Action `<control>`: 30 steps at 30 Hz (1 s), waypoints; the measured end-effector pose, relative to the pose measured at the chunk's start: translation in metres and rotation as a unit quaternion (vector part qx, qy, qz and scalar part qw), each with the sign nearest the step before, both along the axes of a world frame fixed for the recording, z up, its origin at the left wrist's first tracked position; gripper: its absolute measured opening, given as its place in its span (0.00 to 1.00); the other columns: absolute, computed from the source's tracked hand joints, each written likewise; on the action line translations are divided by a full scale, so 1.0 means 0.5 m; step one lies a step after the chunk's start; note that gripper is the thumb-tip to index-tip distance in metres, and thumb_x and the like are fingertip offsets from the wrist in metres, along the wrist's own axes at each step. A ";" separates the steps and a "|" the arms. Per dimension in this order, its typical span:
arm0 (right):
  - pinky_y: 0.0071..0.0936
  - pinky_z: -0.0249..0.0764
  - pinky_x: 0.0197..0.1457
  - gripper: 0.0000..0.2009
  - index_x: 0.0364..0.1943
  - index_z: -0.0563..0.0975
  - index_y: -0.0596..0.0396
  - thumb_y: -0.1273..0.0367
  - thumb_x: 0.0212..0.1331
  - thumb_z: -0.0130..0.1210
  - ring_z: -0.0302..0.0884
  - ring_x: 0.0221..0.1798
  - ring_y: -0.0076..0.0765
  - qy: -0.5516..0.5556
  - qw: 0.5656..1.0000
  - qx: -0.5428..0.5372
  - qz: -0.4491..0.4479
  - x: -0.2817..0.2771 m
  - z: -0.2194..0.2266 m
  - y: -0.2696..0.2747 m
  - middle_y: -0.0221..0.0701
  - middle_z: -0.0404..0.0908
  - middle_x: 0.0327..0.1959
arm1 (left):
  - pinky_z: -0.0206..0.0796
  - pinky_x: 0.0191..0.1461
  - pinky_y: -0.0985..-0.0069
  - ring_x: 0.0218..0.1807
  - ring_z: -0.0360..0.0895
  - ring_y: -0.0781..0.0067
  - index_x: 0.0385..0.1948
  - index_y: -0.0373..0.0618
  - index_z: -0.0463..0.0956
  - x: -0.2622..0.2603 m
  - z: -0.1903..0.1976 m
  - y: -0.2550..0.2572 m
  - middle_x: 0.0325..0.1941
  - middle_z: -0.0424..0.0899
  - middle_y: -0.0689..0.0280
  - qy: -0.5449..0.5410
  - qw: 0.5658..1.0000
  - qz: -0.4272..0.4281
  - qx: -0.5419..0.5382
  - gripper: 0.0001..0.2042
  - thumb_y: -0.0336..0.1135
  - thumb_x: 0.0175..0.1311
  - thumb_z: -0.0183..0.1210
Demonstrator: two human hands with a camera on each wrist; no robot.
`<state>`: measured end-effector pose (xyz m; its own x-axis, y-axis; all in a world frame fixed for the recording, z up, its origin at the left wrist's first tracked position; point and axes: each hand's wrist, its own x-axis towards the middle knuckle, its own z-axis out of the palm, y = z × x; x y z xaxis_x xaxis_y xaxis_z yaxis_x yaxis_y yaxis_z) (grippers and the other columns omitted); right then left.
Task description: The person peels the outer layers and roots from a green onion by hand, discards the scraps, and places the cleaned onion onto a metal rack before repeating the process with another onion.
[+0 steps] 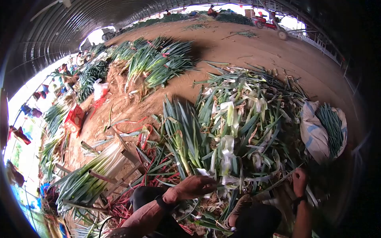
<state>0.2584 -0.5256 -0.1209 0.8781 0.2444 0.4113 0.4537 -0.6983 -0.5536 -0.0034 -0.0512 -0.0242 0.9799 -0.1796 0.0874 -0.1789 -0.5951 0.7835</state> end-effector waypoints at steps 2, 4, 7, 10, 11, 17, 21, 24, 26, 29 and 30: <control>0.38 0.73 0.51 0.04 0.33 0.78 0.62 0.75 0.58 0.58 0.80 0.46 0.43 0.064 0.997 -0.007 -0.031 -0.011 -0.042 -0.027 0.41 0.82 0.40 | 0.73 0.41 0.60 0.41 0.82 0.49 0.44 0.45 0.78 -0.004 0.007 0.001 0.38 0.84 0.57 -0.002 1.000 -0.005 0.010 0.14 0.46 0.69 0.57; 0.38 0.71 0.46 0.04 0.32 0.77 0.62 0.74 0.58 0.56 0.78 0.41 0.43 0.134 0.986 -0.096 -0.011 -0.037 -0.038 -0.029 0.45 0.80 0.36 | 0.73 0.43 0.59 0.42 0.82 0.48 0.46 0.45 0.78 -0.009 0.016 0.004 0.39 0.84 0.55 0.012 1.000 -0.004 0.008 0.15 0.45 0.69 0.57; 0.41 0.68 0.41 0.06 0.31 0.75 0.62 0.72 0.61 0.54 0.74 0.35 0.46 0.129 0.985 -0.112 0.015 -0.047 -0.060 -0.024 0.49 0.77 0.33 | 0.73 0.44 0.59 0.43 0.83 0.49 0.52 0.46 0.79 -0.010 0.008 0.006 0.40 0.85 0.55 0.012 1.000 -0.002 0.019 0.16 0.43 0.68 0.59; 0.47 0.68 0.41 0.09 0.32 0.75 0.63 0.69 0.65 0.49 0.74 0.35 0.55 0.081 0.988 -0.123 0.035 -0.045 -0.095 -0.024 0.52 0.76 0.32 | 0.73 0.43 0.59 0.42 0.83 0.50 0.52 0.47 0.79 -0.014 0.005 0.008 0.39 0.85 0.55 0.014 0.999 0.005 0.035 0.16 0.43 0.67 0.59; 0.48 0.68 0.41 0.09 0.33 0.75 0.63 0.69 0.66 0.49 0.75 0.37 0.57 0.102 0.981 -0.159 0.039 -0.048 -0.094 -0.039 0.52 0.76 0.32 | 0.74 0.43 0.59 0.41 0.84 0.51 0.52 0.48 0.80 -0.015 0.004 0.007 0.38 0.86 0.56 0.018 0.999 0.008 0.026 0.16 0.43 0.68 0.58; 0.50 0.73 0.45 0.09 0.35 0.78 0.63 0.72 0.65 0.47 0.78 0.43 0.64 0.106 0.938 -0.331 0.002 -0.001 -0.179 -0.066 0.53 0.79 0.35 | 0.74 0.43 0.60 0.41 0.84 0.51 0.51 0.49 0.80 -0.010 -0.024 0.015 0.38 0.86 0.57 0.016 0.999 0.003 0.037 0.15 0.45 0.69 0.57; 0.48 0.76 0.43 0.09 0.34 0.80 0.62 0.73 0.62 0.49 0.81 0.43 0.63 0.156 0.943 -0.293 0.024 0.001 -0.132 -0.016 0.53 0.82 0.35 | 0.75 0.45 0.60 0.41 0.83 0.50 0.50 0.51 0.79 -0.014 0.006 0.013 0.38 0.86 0.56 0.020 0.998 0.021 0.056 0.15 0.47 0.70 0.56; 0.50 0.73 0.46 0.09 0.38 0.78 0.61 0.69 0.59 0.53 0.78 0.45 0.64 0.162 0.947 -0.272 0.060 -0.016 -0.060 -0.013 0.55 0.80 0.40 | 0.74 0.49 0.62 0.45 0.83 0.50 0.50 0.43 0.79 -0.011 -0.012 0.030 0.44 0.84 0.53 -0.005 0.999 0.001 0.049 0.16 0.44 0.72 0.54; 0.48 0.74 0.44 0.09 0.32 0.80 0.62 0.68 0.57 0.56 0.80 0.44 0.61 0.123 0.943 -0.309 -0.007 -0.088 0.097 0.079 0.52 0.82 0.35 | 0.75 0.48 0.62 0.44 0.82 0.49 0.47 0.44 0.80 -0.029 0.014 0.048 0.44 0.85 0.54 -0.071 0.996 0.036 -0.034 0.15 0.44 0.67 0.60; 0.39 0.74 0.40 0.07 0.30 0.81 0.61 0.71 0.58 0.56 0.84 0.35 0.47 0.105 0.981 -0.165 0.006 -0.058 0.172 0.096 0.48 0.81 0.28 | 0.73 0.51 0.73 0.46 0.83 0.69 0.51 0.39 0.80 -0.049 0.071 0.075 0.44 0.87 0.57 -0.015 0.956 0.154 -0.249 0.15 0.39 0.70 0.60; 0.31 0.75 0.41 0.08 0.36 0.82 0.60 0.70 0.62 0.56 0.82 0.36 0.30 0.177 0.977 -0.114 0.038 -0.014 0.175 0.080 0.38 0.84 0.29 | 0.73 0.49 0.73 0.42 0.82 0.72 0.52 0.36 0.79 -0.048 0.062 0.088 0.42 0.88 0.59 -0.020 0.936 0.196 -0.293 0.17 0.41 0.72 0.59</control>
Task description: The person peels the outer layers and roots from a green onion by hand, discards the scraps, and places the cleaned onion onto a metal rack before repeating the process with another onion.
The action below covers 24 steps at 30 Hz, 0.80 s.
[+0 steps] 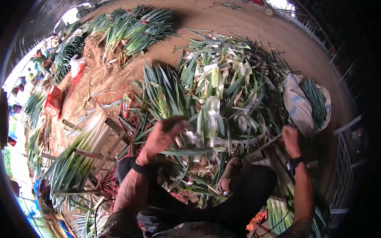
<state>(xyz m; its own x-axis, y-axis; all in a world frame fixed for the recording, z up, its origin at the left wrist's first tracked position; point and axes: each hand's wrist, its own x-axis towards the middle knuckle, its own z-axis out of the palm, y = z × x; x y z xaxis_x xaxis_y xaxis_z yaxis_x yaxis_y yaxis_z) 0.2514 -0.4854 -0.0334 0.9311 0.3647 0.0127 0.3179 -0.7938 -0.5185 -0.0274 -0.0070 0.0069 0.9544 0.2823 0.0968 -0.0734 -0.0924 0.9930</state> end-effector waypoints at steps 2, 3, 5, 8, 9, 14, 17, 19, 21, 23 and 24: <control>0.24 0.74 0.51 0.18 0.53 0.80 0.62 0.62 0.68 0.56 0.78 0.48 0.24 0.002 0.986 0.164 -0.021 -0.056 0.105 0.119 0.31 0.83 0.48 | 0.73 0.51 0.76 0.42 0.81 0.76 0.54 0.30 0.76 -0.011 0.032 0.023 0.42 0.86 0.60 0.035 0.996 0.043 -0.074 0.20 0.41 0.72 0.59; 0.27 0.74 0.54 0.18 0.54 0.79 0.63 0.62 0.68 0.56 0.79 0.50 0.27 0.054 0.974 0.217 -0.049 -0.110 0.179 0.206 0.33 0.83 0.51 | 0.72 0.50 0.77 0.40 0.81 0.76 0.54 0.31 0.76 -0.014 0.033 0.032 0.41 0.86 0.60 0.022 0.995 0.057 -0.083 0.20 0.42 0.72 0.59; 0.29 0.78 0.53 0.19 0.55 0.79 0.60 0.59 0.68 0.55 0.81 0.55 0.34 0.113 0.932 0.341 0.049 -0.184 0.247 0.323 0.34 0.83 0.53 | 0.72 0.49 0.78 0.39 0.81 0.76 0.53 0.32 0.77 -0.021 0.037 0.040 0.40 0.87 0.60 0.017 0.993 0.091 -0.072 0.20 0.43 0.72 0.57; 0.27 0.80 0.50 0.15 0.53 0.80 0.57 0.64 0.70 0.52 0.83 0.52 0.33 0.207 0.874 0.421 0.127 -0.263 0.259 0.462 0.36 0.83 0.53 | 0.73 0.46 0.76 0.38 0.82 0.75 0.52 0.31 0.77 -0.030 0.009 0.044 0.38 0.87 0.60 0.010 0.985 0.123 -0.120 0.20 0.42 0.72 0.58; 0.27 0.80 0.49 0.14 0.52 0.81 0.57 0.65 0.71 0.52 0.83 0.51 0.32 0.229 0.860 0.431 0.147 -0.291 0.260 0.499 0.36 0.84 0.53 | 0.74 0.46 0.75 0.38 0.82 0.74 0.52 0.31 0.77 -0.032 -0.007 0.055 0.38 0.87 0.59 0.029 0.985 0.122 -0.119 0.20 0.42 0.72 0.58; 0.23 0.80 0.46 0.16 0.52 0.80 0.59 0.61 0.71 0.55 0.84 0.47 0.28 0.361 0.789 0.472 0.154 -0.317 0.171 0.578 0.36 0.84 0.50 | 0.71 0.41 0.79 0.34 0.78 0.81 0.44 0.35 0.81 -0.002 -0.140 0.121 0.33 0.85 0.68 0.125 0.983 0.133 0.000 0.15 0.40 0.70 0.57; 0.23 0.80 0.44 0.19 0.56 0.77 0.60 0.61 0.70 0.55 0.84 0.42 0.27 0.405 0.777 0.472 0.095 -0.318 0.134 0.579 0.36 0.85 0.47 | 0.72 0.40 0.75 0.33 0.81 0.77 0.38 0.34 0.84 0.039 -0.307 0.151 0.30 0.87 0.64 0.143 0.976 0.166 0.000 0.16 0.42 0.68 0.57; 0.23 0.80 0.43 0.19 0.58 0.75 0.62 0.63 0.72 0.53 0.84 0.40 0.27 0.403 0.771 0.480 0.114 -0.316 0.149 0.578 0.37 0.85 0.46 | 0.72 0.39 0.70 0.32 0.82 0.71 0.39 0.34 0.83 0.060 -0.435 0.147 0.31 0.87 0.61 0.161 0.967 0.192 0.050 0.18 0.44 0.67 0.56; 0.24 0.80 0.42 0.17 0.59 0.74 0.60 0.66 0.72 0.51 0.84 0.38 0.27 0.398 0.779 0.474 0.101 -0.312 0.170 0.579 0.38 0.85 0.44 | 0.72 0.40 0.65 0.33 0.83 0.61 0.40 0.35 0.83 0.067 -0.531 0.119 0.32 0.87 0.55 0.180 0.952 0.221 0.107 0.17 0.43 0.65 0.55; 0.25 0.81 0.41 0.16 0.60 0.74 0.59 0.68 0.72 0.50 0.84 0.37 0.28 0.395 0.783 0.473 0.087 -0.306 0.178 0.574 0.39 0.85 0.42 | 0.73 0.43 0.62 0.36 0.84 0.51 0.38 0.37 0.83 0.065 -0.626 0.077 0.34 0.87 0.52 0.215 0.927 0.286 0.112 0.15 0.41 0.63 0.55; 0.25 0.81 0.40 0.16 0.60 0.74 0.58 0.69 0.73 0.50 0.84 0.36 0.29 0.398 0.782 0.473 0.078 -0.303 0.177 0.571 0.39 0.85 0.41 | 0.73 0.44 0.61 0.38 0.84 0.47 0.37 0.39 0.83 0.063 -0.678 0.055 0.34 0.87 0.51 0.236 0.907 0.335 0.100 0.14 0.41 0.62 0.56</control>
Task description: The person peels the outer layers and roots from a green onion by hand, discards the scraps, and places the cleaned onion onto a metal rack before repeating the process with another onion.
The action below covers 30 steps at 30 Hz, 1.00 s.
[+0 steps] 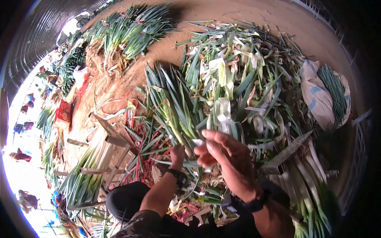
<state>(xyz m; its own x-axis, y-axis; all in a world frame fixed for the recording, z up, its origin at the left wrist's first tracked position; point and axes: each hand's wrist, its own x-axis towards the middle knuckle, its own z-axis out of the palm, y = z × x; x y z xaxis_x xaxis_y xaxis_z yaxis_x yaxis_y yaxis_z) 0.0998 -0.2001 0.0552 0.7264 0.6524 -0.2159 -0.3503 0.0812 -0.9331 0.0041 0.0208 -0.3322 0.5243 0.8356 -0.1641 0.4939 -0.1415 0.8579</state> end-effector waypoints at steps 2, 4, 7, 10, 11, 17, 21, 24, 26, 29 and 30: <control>0.25 0.81 0.40 0.15 0.59 0.75 0.57 0.68 0.73 0.51 0.84 0.35 0.29 0.033 0.999 -0.005 -0.022 0.008 -0.002 -0.002 0.39 0.85 0.38 | 0.73 0.50 0.60 0.43 0.83 0.44 0.39 0.40 0.83 -0.015 -0.024 -0.036 0.38 0.87 0.50 0.114 0.992 0.005 -0.054 0.16 0.43 0.60 0.58; 0.27 0.80 0.36 0.16 0.57 0.76 0.59 0.67 0.69 0.52 0.83 0.30 0.31 0.019 0.998 -0.029 -0.051 0.009 -0.002 0.006 0.38 0.85 0.35 | 0.73 0.49 0.59 0.43 0.83 0.44 0.41 0.40 0.83 -0.029 -0.072 -0.080 0.38 0.87 0.49 0.183 0.979 0.031 -0.088 0.19 0.47 0.58 0.62; 0.27 0.81 0.36 0.16 0.57 0.77 0.59 0.67 0.69 0.53 0.83 0.31 0.31 0.038 0.998 -0.020 -0.041 0.012 -0.011 0.007 0.38 0.85 0.34 | 0.74 0.47 0.60 0.40 0.85 0.48 0.41 0.40 0.84 -0.021 -0.059 -0.114 0.37 0.87 0.48 0.223 0.964 -0.059 -0.131 0.21 0.49 0.55 0.66; 0.27 0.81 0.37 0.16 0.57 0.76 0.59 0.67 0.69 0.55 0.83 0.31 0.31 0.053 0.998 -0.023 -0.027 0.017 -0.019 0.010 0.38 0.85 0.36 | 0.74 0.46 0.62 0.37 0.86 0.53 0.40 0.39 0.84 -0.019 -0.067 -0.122 0.36 0.87 0.51 0.147 0.969 -0.016 -0.197 0.23 0.51 0.52 0.69; 0.26 0.80 0.38 0.16 0.57 0.76 0.59 0.67 0.69 0.55 0.83 0.32 0.31 0.052 0.998 -0.030 -0.024 0.019 -0.020 0.010 0.38 0.85 0.36 | 0.74 0.40 0.66 0.33 0.85 0.61 0.38 0.35 0.83 -0.011 -0.073 -0.117 0.34 0.87 0.56 0.107 0.964 0.016 -0.242 0.22 0.49 0.55 0.69; 0.25 0.80 0.39 0.15 0.57 0.77 0.57 0.68 0.70 0.53 0.83 0.33 0.27 0.038 0.999 -0.027 0.001 0.021 -0.018 0.017 0.36 0.85 0.37 | 0.69 0.28 0.77 0.25 0.79 0.73 0.34 0.36 0.78 0.042 0.185 -0.034 0.28 0.83 0.65 -0.114 0.921 -0.046 -0.371 0.17 0.45 0.65 0.63; 0.22 0.80 0.40 0.15 0.58 0.76 0.57 0.68 0.71 0.53 0.83 0.35 0.24 0.026 0.999 -0.001 0.033 0.012 -0.020 0.014 0.35 0.86 0.39 | 0.73 0.40 0.73 0.37 0.82 0.72 0.41 0.42 0.78 0.118 0.421 -0.010 0.37 0.85 0.66 -0.362 0.753 -0.097 -0.541 0.16 0.46 0.76 0.49; 0.22 0.80 0.39 0.15 0.57 0.77 0.57 0.68 0.70 0.54 0.83 0.33 0.25 0.026 0.999 0.031 0.016 0.013 -0.028 0.015 0.35 0.86 0.39 | 0.73 0.55 0.67 0.46 0.81 0.66 0.47 0.42 0.75 0.103 0.504 -0.044 0.45 0.84 0.62 -0.402 0.713 -0.166 -0.550 0.17 0.48 0.73 0.52; 0.24 0.80 0.38 0.14 0.55 0.78 0.55 0.67 0.69 0.54 0.83 0.32 0.26 0.030 0.999 0.043 -0.009 0.013 -0.027 0.020 0.32 0.86 0.36 | 0.72 0.57 0.65 0.48 0.81 0.65 0.51 0.42 0.75 0.084 0.419 -0.064 0.48 0.83 0.61 -0.394 0.715 -0.220 -0.533 0.17 0.46 0.72 0.53; 0.24 0.81 0.38 0.13 0.53 0.78 0.57 0.67 0.69 0.56 0.84 0.32 0.27 0.045 0.996 0.071 -0.010 0.015 -0.016 0.021 0.35 0.86 0.38 | 0.72 0.55 0.69 0.48 0.81 0.67 0.48 0.40 0.77 0.017 0.321 -0.063 0.48 0.83 0.62 -0.241 0.903 -0.275 -0.225 0.15 0.42 0.70 0.55; 0.24 0.81 0.38 0.13 0.53 0.78 0.57 0.67 0.69 0.56 0.84 0.32 0.27 0.047 0.996 0.078 -0.007 0.014 -0.015 0.019 0.35 0.86 0.38 | 0.72 0.55 0.69 0.48 0.81 0.66 0.47 0.39 0.77 -0.014 0.327 -0.038 0.48 0.83 0.61 -0.181 0.917 -0.355 0.015 0.15 0.41 0.69 0.57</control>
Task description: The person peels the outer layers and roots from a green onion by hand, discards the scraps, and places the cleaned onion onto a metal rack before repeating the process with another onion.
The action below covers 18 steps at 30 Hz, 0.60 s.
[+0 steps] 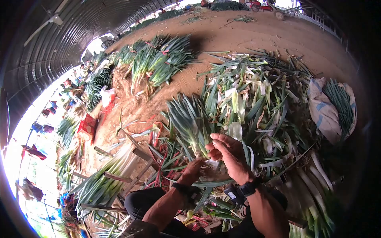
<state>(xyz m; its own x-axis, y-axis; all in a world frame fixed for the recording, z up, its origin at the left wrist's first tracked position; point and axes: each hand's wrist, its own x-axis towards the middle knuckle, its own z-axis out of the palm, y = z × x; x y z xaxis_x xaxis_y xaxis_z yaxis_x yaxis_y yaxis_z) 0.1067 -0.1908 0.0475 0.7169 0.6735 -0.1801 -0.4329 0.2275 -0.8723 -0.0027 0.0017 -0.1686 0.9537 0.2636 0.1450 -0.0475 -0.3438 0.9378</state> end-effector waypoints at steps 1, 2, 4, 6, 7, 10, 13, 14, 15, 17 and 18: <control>0.24 0.81 0.38 0.13 0.53 0.79 0.57 0.68 0.69 0.56 0.84 0.33 0.27 0.001 1.000 0.008 0.003 0.002 0.000 -0.002 0.35 0.86 0.38 | 0.72 0.55 0.69 0.49 0.81 0.65 0.47 0.38 0.77 -0.013 0.029 0.020 0.48 0.83 0.60 0.019 1.000 0.011 0.020 0.15 0.40 0.67 0.58; 0.24 0.81 0.38 0.13 0.53 0.79 0.56 0.68 0.68 0.56 0.84 0.33 0.27 0.003 1.000 0.016 0.006 0.004 -0.002 -0.002 0.35 0.86 0.38 | 0.71 0.55 0.69 0.50 0.81 0.63 0.48 0.37 0.77 -0.027 0.059 0.041 0.48 0.83 0.59 0.038 0.998 0.021 0.040 0.16 0.38 0.65 0.59; 0.24 0.81 0.38 0.14 0.54 0.79 0.56 0.67 0.67 0.57 0.84 0.33 0.26 0.002 1.000 0.024 0.011 0.005 -0.009 -0.007 0.34 0.86 0.38 | 0.71 0.57 0.66 0.52 0.80 0.58 0.49 0.36 0.77 -0.039 0.197 0.056 0.49 0.83 0.55 0.160 0.901 0.108 -0.388 0.18 0.37 0.59 0.62; 0.23 0.81 0.37 0.14 0.54 0.79 0.56 0.66 0.67 0.57 0.84 0.33 0.26 -0.012 1.000 0.019 0.018 0.008 -0.011 -0.011 0.34 0.87 0.38 | 0.64 0.63 0.62 0.58 0.76 0.55 0.53 0.37 0.76 -0.086 0.317 0.089 0.54 0.80 0.53 0.070 0.997 0.021 -0.022 0.22 0.41 0.59 0.59; 0.23 0.80 0.37 0.15 0.53 0.79 0.56 0.65 0.67 0.57 0.83 0.32 0.25 -0.013 0.999 0.017 0.024 0.009 -0.008 -0.012 0.34 0.87 0.38 | 0.58 0.67 0.61 0.61 0.73 0.54 0.55 0.38 0.75 -0.114 0.370 0.105 0.57 0.78 0.53 0.061 0.994 -0.015 0.089 0.24 0.43 0.60 0.57; 0.24 0.80 0.39 0.14 0.53 0.80 0.52 0.64 0.68 0.57 0.83 0.33 0.24 -0.019 0.999 0.014 0.034 0.009 -0.019 -0.002 0.30 0.86 0.38 | 0.40 0.78 0.55 0.70 0.67 0.54 0.60 0.41 0.74 -0.202 0.513 0.091 0.66 0.75 0.55 0.040 0.962 -0.068 0.263 0.27 0.50 0.65 0.51; 0.23 0.80 0.38 0.13 0.52 0.80 0.53 0.64 0.68 0.57 0.84 0.33 0.25 -0.030 0.998 0.019 0.053 0.000 -0.030 0.023 0.31 0.87 0.39 | 0.48 0.75 0.53 0.67 0.70 0.54 0.59 0.39 0.73 -0.311 0.405 0.141 0.63 0.77 0.57 -0.075 0.939 -0.099 0.322 0.27 0.54 0.73 0.43; 0.23 0.80 0.38 0.13 0.52 0.80 0.53 0.64 0.68 0.57 0.84 0.33 0.25 -0.035 0.997 0.018 0.059 -0.001 -0.038 0.030 0.31 0.87 0.39 | 0.51 0.73 0.56 0.65 0.72 0.59 0.61 0.38 0.71 -0.312 0.411 0.084 0.60 0.78 0.60 -0.044 0.974 -0.069 0.211 0.24 0.48 0.74 0.45; 0.22 0.80 0.37 0.12 0.50 0.80 0.53 0.63 0.68 0.57 0.85 0.34 0.26 -0.035 0.997 0.028 0.067 -0.002 -0.052 0.041 0.31 0.87 0.40 | 0.55 0.72 0.59 0.63 0.73 0.65 0.62 0.38 0.69 -0.313 0.417 0.029 0.58 0.79 0.62 -0.025 0.995 -0.029 0.092 0.21 0.42 0.74 0.48; 0.26 0.79 0.46 0.19 0.56 0.76 0.52 0.57 0.68 0.57 0.84 0.45 0.28 -0.023 0.997 -0.006 0.075 0.000 -0.059 0.053 0.31 0.84 0.49 | 0.63 0.63 0.70 0.55 0.73 0.74 0.63 0.39 0.67 -0.312 0.396 -0.070 0.53 0.76 0.68 -0.003 0.989 0.007 -0.149 0.23 0.29 0.66 0.59; 0.28 0.78 0.50 0.21 0.59 0.74 0.52 0.55 0.69 0.56 0.83 0.50 0.28 -0.014 0.997 -0.017 0.072 0.000 -0.057 0.057 0.31 0.83 0.53 | 0.68 0.58 0.75 0.51 0.73 0.78 0.63 0.40 0.66 -0.311 0.386 -0.120 0.51 0.75 0.70 -0.004 0.964 0.038 -0.264 0.27 0.23 0.61 0.64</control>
